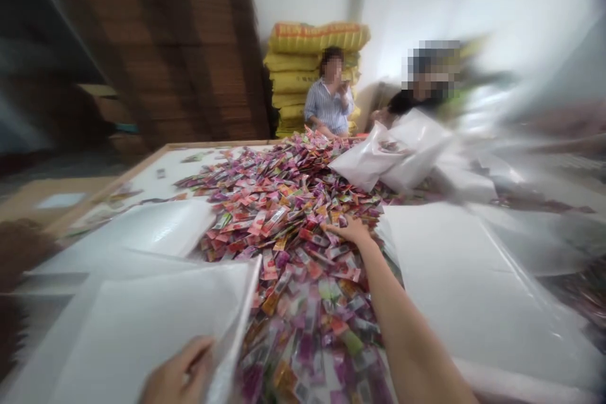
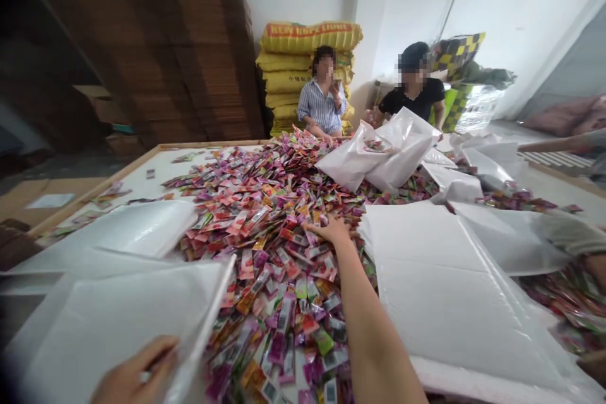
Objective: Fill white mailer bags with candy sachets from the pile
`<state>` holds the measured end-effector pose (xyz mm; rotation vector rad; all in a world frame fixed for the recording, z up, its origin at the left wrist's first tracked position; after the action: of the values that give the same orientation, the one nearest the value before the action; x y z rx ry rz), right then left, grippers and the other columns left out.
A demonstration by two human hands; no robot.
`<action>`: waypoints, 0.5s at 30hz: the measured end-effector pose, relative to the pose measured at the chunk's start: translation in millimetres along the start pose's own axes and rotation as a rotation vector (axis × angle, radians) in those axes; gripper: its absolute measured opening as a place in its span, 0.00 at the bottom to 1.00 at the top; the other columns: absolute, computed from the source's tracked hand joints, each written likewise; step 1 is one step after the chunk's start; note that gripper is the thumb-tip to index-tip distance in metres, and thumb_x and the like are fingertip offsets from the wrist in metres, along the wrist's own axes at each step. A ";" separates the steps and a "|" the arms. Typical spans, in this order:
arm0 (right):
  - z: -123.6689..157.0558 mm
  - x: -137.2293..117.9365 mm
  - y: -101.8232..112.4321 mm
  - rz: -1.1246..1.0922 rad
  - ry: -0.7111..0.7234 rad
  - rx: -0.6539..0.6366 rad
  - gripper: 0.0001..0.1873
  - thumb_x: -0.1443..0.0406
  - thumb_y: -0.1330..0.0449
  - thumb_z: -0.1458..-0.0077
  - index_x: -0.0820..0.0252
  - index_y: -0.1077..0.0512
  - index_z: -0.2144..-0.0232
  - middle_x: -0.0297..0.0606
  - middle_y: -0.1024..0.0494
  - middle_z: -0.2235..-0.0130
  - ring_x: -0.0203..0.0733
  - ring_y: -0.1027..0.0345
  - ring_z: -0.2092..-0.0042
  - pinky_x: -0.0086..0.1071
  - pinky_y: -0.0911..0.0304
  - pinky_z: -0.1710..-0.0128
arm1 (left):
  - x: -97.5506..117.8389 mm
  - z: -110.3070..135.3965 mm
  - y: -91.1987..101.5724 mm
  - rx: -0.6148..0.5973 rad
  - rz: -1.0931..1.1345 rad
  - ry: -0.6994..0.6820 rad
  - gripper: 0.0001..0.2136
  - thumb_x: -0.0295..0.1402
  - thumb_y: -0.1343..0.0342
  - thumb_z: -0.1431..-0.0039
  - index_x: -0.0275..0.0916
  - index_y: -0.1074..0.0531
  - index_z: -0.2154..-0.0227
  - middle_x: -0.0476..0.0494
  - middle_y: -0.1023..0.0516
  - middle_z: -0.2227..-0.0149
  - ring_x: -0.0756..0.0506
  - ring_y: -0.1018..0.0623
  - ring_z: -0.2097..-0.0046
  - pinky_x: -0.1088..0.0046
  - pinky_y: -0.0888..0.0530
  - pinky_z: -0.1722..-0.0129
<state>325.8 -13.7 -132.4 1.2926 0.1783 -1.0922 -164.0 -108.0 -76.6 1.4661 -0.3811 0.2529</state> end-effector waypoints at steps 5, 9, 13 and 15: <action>73.2 8.5 -53.3 -0.030 0.284 -0.149 0.65 0.40 0.30 0.73 0.53 0.47 0.35 0.55 0.51 0.33 0.67 0.57 0.34 0.54 0.54 0.39 | 29.6 4.3 -80.4 -0.051 -0.150 0.012 0.06 0.34 0.55 0.40 0.44 0.34 0.64 0.42 0.21 0.62 0.40 0.22 0.60 0.67 0.30 0.62; 147.5 12.9 -102.7 0.117 0.289 -0.177 0.79 0.40 0.28 0.83 0.49 0.62 0.32 0.56 0.68 0.31 0.77 0.77 0.33 0.71 0.62 0.43 | 38.1 -1.5 -84.7 -0.052 -0.353 0.014 0.07 0.30 0.59 0.38 0.41 0.36 0.62 0.40 0.23 0.62 0.40 0.23 0.60 0.66 0.34 0.65; 198.7 -3.6 -117.3 0.282 0.293 -0.048 0.81 0.44 0.26 0.82 0.46 0.68 0.32 0.52 0.74 0.30 0.79 0.88 0.35 0.79 0.77 0.49 | 47.5 5.9 -87.4 0.009 -0.484 -0.045 0.12 0.25 0.63 0.38 0.38 0.37 0.58 0.37 0.25 0.60 0.38 0.23 0.59 0.64 0.34 0.64; 219.0 -4.2 -107.9 0.293 0.360 0.005 0.78 0.44 0.27 0.78 0.44 0.69 0.32 0.47 0.75 0.30 0.76 0.87 0.34 0.76 0.79 0.46 | 51.5 10.2 -89.3 0.036 -0.519 -0.075 0.11 0.28 0.63 0.37 0.37 0.37 0.57 0.37 0.26 0.61 0.38 0.24 0.60 0.64 0.34 0.65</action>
<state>147.3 -180.2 -129.3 1.4607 0.2460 -0.6075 -82.8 -129.9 -137.1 1.5593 -0.0460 -0.2124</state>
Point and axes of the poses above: each hand's wrist, its own z-axis away from the middle knuckle, its own y-axis out of the back of the hand, x = y × z, the point moved 4 cm from there along -z, towards the middle knuckle
